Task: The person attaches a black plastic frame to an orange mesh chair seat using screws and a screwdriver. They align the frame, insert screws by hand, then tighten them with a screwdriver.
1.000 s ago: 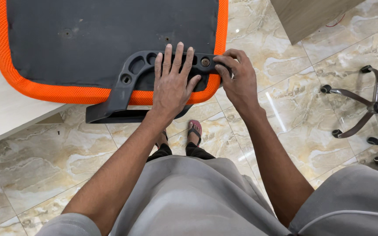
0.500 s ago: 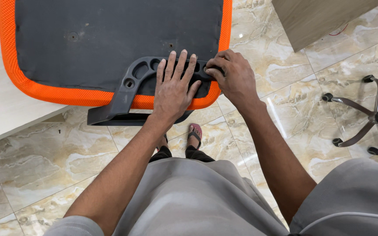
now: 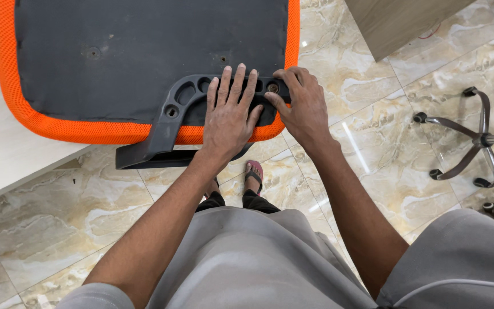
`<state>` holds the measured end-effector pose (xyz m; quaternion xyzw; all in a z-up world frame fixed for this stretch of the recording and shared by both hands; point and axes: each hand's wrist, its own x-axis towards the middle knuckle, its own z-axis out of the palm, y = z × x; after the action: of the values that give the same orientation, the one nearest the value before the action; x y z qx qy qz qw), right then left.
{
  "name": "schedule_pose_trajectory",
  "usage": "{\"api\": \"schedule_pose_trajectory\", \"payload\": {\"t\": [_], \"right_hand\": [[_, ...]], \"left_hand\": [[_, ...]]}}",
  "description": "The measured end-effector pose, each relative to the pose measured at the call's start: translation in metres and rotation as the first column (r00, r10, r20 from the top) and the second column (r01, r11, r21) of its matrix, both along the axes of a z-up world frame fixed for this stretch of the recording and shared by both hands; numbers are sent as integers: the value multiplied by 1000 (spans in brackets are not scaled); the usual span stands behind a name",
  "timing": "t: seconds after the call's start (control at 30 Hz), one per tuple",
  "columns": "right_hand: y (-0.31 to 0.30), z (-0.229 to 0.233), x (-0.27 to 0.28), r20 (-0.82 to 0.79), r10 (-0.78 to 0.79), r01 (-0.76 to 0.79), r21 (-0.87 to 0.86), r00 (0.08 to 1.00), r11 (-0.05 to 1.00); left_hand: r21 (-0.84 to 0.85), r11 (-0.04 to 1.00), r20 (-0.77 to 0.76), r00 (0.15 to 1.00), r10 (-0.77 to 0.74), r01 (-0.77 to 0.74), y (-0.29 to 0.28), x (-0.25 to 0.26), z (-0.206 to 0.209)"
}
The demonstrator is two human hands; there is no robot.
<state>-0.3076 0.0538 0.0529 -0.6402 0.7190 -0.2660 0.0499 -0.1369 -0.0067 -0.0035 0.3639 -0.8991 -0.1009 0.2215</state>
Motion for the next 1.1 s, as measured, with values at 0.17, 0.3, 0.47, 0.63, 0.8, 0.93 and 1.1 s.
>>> {"api": "schedule_pose_trajectory", "payload": {"t": [0.17, 0.3, 0.47, 0.63, 0.8, 0.93, 1.1], "right_hand": [[16, -6, 14, 11, -59, 59, -57, 998, 997], [18, -8, 29, -5, -125, 124, -85, 992, 989], [6, -5, 51, -33, -99, 93, -151, 995, 984], [-17, 1, 73, 2, 8, -8, -191, 1000, 982], [-40, 5, 102, 30, 209, -198, -212, 977, 957], [-58, 7, 140, 69, 421, -395, -235, 905, 888], [-66, 11, 207, 127, 701, -652, -282, 702, 704]], "left_hand": [[2, 999, -53, 998, -42, 42, 0, 5, -2], [1, 996, -145, 986, -87, 88, 0, 11, -1], [32, 990, -292, 949, -121, 136, -3, 22, 8], [49, 998, -385, 923, -21, 43, -12, 47, 23], [15, 990, -437, 889, 135, -143, -13, 84, 42], [65, 929, -452, 820, 352, -363, 4, 123, 52], [89, 742, -460, 633, 623, -665, 53, 188, 56]]}}
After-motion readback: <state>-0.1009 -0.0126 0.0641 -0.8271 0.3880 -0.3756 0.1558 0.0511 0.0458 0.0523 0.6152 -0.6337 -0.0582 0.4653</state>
